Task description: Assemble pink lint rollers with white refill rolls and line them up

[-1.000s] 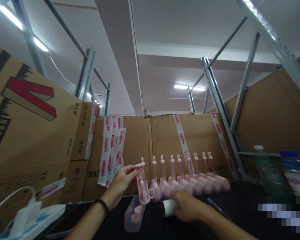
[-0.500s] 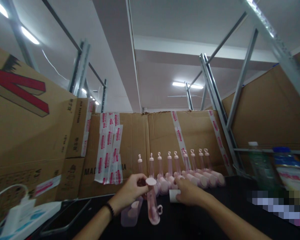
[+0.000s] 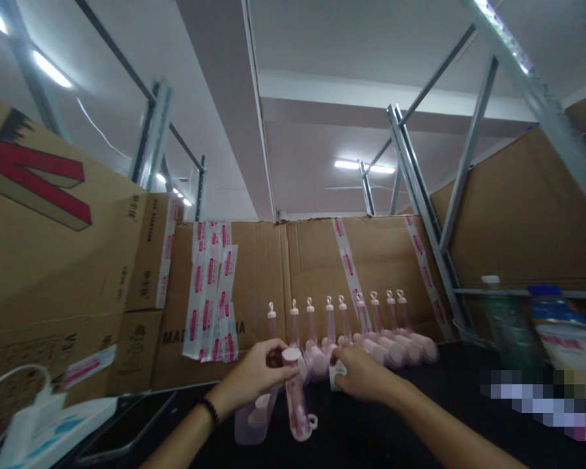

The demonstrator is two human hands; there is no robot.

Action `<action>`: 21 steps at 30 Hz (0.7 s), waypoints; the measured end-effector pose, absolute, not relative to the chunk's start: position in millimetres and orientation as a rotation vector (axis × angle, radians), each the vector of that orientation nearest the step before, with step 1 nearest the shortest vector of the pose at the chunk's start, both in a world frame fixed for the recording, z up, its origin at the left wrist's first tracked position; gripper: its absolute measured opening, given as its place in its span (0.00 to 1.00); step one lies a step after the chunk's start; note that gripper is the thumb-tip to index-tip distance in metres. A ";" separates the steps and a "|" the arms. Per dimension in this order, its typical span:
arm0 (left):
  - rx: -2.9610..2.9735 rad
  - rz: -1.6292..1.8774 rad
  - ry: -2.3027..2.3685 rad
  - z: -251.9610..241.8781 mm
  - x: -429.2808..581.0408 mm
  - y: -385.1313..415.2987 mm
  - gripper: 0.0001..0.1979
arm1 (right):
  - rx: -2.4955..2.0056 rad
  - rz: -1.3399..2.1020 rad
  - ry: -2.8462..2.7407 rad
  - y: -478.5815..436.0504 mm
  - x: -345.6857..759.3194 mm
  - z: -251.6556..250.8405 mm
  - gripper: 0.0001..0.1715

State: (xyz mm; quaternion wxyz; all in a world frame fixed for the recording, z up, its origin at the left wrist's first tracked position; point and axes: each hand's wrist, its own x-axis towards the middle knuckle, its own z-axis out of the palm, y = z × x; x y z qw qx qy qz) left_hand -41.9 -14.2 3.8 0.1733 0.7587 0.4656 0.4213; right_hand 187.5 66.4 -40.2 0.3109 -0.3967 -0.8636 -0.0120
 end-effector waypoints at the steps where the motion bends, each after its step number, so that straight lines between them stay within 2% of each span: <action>1: 2.153 1.194 1.319 4.2 -42.0 -14.5 0.16 | -1.046 -0.033 -2.280 66.8 187.4 -40.5 0.19; 21: 2.220 1.226 1.264 22.9 -59.4 -24.2 0.25 | -1.021 0.007 -2.322 64.6 189.3 -42.5 0.22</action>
